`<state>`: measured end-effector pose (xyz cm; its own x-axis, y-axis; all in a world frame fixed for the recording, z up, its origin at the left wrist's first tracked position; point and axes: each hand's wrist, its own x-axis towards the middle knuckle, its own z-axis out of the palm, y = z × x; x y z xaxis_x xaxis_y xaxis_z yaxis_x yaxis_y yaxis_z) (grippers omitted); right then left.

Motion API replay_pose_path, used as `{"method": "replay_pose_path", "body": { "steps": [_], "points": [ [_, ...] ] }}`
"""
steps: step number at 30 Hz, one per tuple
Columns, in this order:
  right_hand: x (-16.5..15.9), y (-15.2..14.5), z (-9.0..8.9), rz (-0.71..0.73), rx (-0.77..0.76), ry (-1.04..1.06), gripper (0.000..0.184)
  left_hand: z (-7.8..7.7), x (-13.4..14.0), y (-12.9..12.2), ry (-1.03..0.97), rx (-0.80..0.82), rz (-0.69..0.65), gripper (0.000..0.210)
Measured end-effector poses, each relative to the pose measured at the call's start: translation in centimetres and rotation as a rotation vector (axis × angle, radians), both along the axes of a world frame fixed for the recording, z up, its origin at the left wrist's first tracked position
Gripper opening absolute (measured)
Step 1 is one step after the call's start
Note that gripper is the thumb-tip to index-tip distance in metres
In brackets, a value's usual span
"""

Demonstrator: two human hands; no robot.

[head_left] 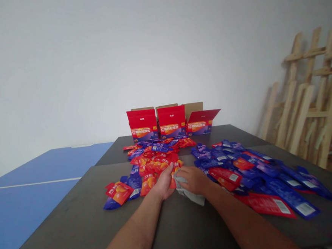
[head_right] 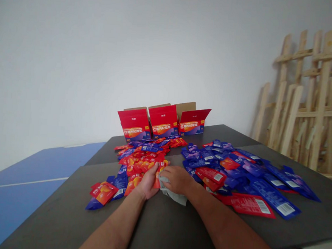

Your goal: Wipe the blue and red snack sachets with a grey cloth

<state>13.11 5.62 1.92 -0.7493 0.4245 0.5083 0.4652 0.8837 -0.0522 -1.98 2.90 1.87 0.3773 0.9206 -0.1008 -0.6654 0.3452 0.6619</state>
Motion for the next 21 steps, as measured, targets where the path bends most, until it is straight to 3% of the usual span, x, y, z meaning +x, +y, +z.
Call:
{"method": "replay_pose_path", "body": {
  "steps": [11, 16, 19, 21],
  "points": [
    [0.4, 1.0, 0.3, -0.295, -0.141, 0.274, 0.016, -0.7, 0.4, -0.6, 0.169, 0.114, -0.030, 0.036],
    [1.6, 2.2, 0.7, -0.453, -0.212, 0.414, 0.015, -0.9, 0.0, -0.6, 0.255, 0.065, -0.050, 0.035],
    [2.2, 2.6, 0.7, -0.556, -0.176, 0.445, 0.015, -0.5, -0.4, -0.4, 0.202, 0.001, -0.013, 0.036],
    [2.2, 2.4, 0.6, -0.553, -0.100, 0.446, 0.017, -0.1, -0.7, -0.2, 0.113, -0.039, 0.021, 0.037]
  ]
}}
